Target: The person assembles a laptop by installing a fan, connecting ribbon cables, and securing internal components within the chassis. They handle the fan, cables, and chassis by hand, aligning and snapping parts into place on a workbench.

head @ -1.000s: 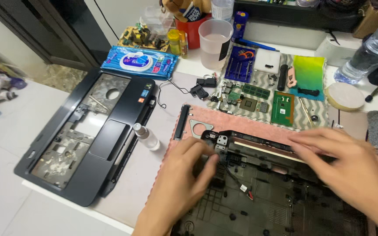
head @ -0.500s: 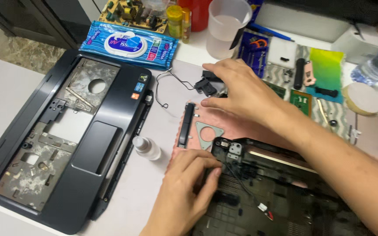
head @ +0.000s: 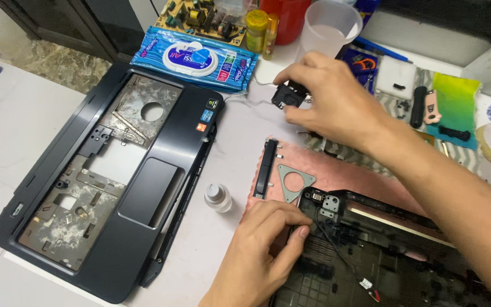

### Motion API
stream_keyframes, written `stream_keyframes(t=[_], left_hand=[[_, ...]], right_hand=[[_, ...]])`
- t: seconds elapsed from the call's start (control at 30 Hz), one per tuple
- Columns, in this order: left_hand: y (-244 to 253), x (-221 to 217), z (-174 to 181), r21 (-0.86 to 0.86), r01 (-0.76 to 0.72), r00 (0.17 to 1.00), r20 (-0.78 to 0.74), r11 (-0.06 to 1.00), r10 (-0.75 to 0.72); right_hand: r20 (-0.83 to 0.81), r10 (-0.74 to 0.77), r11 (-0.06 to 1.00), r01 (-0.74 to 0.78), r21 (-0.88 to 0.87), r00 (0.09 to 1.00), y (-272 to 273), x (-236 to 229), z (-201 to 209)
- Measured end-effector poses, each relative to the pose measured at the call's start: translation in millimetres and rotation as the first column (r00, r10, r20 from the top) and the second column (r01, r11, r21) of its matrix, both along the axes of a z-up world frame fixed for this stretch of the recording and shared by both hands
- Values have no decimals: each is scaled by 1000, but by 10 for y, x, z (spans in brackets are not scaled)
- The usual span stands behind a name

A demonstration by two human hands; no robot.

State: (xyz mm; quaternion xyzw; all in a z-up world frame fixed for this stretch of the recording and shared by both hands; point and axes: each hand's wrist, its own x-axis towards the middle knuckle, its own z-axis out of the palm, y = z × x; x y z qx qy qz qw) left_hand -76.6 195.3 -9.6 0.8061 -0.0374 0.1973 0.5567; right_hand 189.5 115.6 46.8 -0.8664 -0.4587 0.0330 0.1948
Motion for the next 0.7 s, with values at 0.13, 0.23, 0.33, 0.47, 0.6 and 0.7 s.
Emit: stream_keyframes(t=[0.13, 0.23, 0.33, 0.47, 0.6, 0.7], left_hand=[[-7, 9, -31, 27, -10, 999, 34, 1000, 9], [-8, 7, -67, 63, -28, 996, 82, 998, 22], [-23, -9, -44, 71, -87, 991, 106, 994, 80], [-142, -67, 166, -55, -316, 949, 2, 947, 316], [-210, -89, 328, -130, -439, 867, -323, 889, 381], [-241, -108, 329, -167, -403, 869, -378, 900, 319]], right_hand=[[150, 85, 983, -108, 149, 985, -348, -143, 384], [171, 52, 983, -80, 165, 984, -708, -407, 715], [77, -76, 993, 68, 101, 994, -1167, -667, 878], [-270, -234, 971, 236, -26, 934, -1852, -1013, 969], [-440, -68, 996, 88, 25, 895, -2594, -1343, 772], [-643, 47, 998, -60, 2, 764, -2847, -1621, 558]])
